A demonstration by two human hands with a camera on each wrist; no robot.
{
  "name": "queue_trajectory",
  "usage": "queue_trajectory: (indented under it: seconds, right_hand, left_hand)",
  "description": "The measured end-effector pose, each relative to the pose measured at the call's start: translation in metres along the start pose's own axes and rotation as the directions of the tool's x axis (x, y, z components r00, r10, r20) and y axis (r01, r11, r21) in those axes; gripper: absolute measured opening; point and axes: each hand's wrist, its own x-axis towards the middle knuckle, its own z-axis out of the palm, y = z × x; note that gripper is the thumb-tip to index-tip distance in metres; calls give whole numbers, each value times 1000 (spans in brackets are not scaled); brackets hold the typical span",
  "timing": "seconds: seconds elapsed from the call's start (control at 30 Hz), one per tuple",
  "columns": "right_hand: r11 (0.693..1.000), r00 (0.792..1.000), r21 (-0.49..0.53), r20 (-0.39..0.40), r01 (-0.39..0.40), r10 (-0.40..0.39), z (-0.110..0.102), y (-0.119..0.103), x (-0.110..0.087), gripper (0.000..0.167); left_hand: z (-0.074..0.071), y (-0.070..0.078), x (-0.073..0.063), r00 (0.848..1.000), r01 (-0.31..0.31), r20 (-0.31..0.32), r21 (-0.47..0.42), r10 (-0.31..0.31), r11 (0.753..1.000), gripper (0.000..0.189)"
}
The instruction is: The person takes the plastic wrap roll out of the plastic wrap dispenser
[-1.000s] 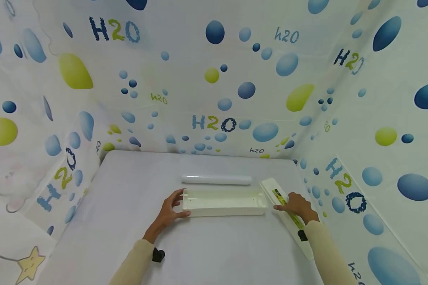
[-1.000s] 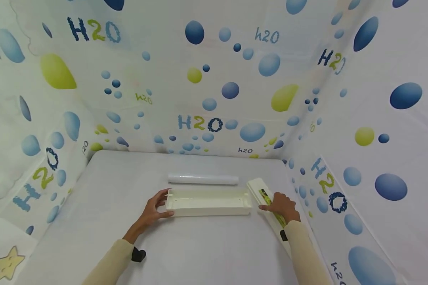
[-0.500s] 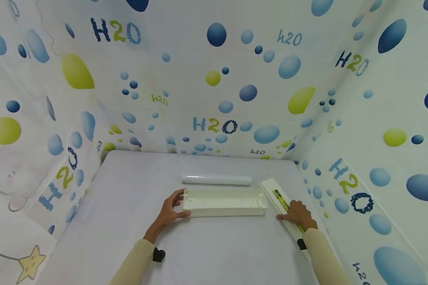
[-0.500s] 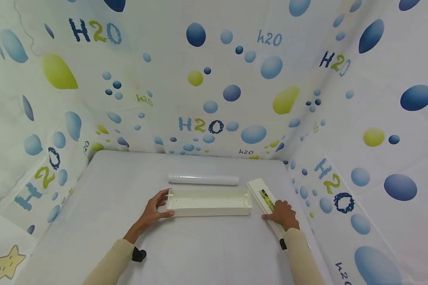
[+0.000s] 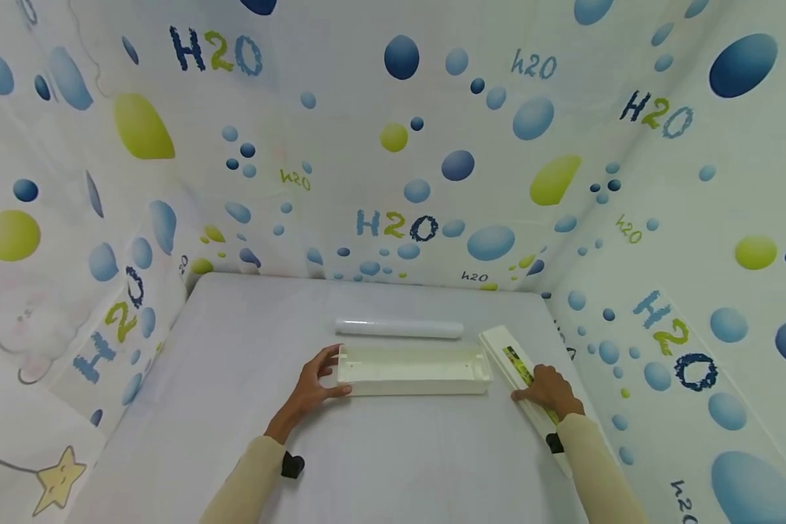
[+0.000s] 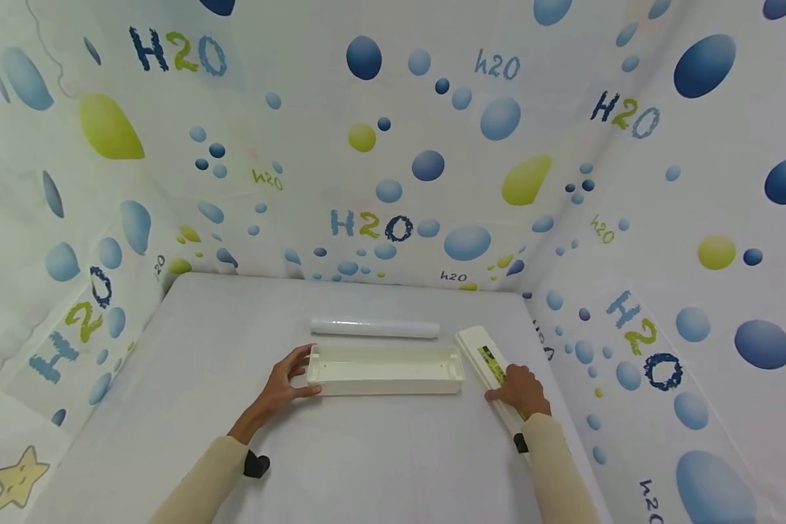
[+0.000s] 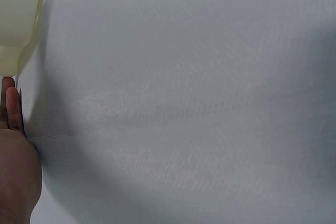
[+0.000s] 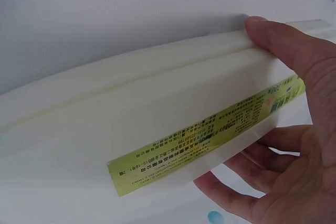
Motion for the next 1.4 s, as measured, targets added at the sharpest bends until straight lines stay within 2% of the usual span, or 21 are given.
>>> queue_trajectory:
  seconds: [0.13,0.37,0.63,0.87,1.1,1.23,1.4]
  right_hand:
    - [1000,1000,4,4,-15,15,-4,4,3,65]
    - [999,1000,-22,-2,25,-26,-15,5,9,62]
    - [997,998,-46,-18,57,-58,-44,-12,11,65]
    - [986,986,-70,-55,152,-156,-72,-38,18,59]
    - [961,964,-132,-80,243,-255,-94,-76,26,57]
    - [941,946,-156,-83,299,-314,-103,-99,27,62]
    - [921,925,-140,-62,364,-375,-107,-127,24,74]
  left_hand:
    - [0,1,-1,1000,1,2,-2,-1,1000,93]
    - [1,2,-2,1000,16,-4,-10,-16,1000,93]
    - [0,-2,-1,1000,1,-6,-9,-1,1000,93]
    - [1,-4,-1,1000,-12,-3,8,12,1000,92]
    - [1,-4,-1,1000,16,-9,9,-16,1000,93]
    - [1,-3,-1,1000,22,-5,-1,-22,1000,93]
    - [2,-2,-2,1000,10,-3,-4,-10,1000,92]
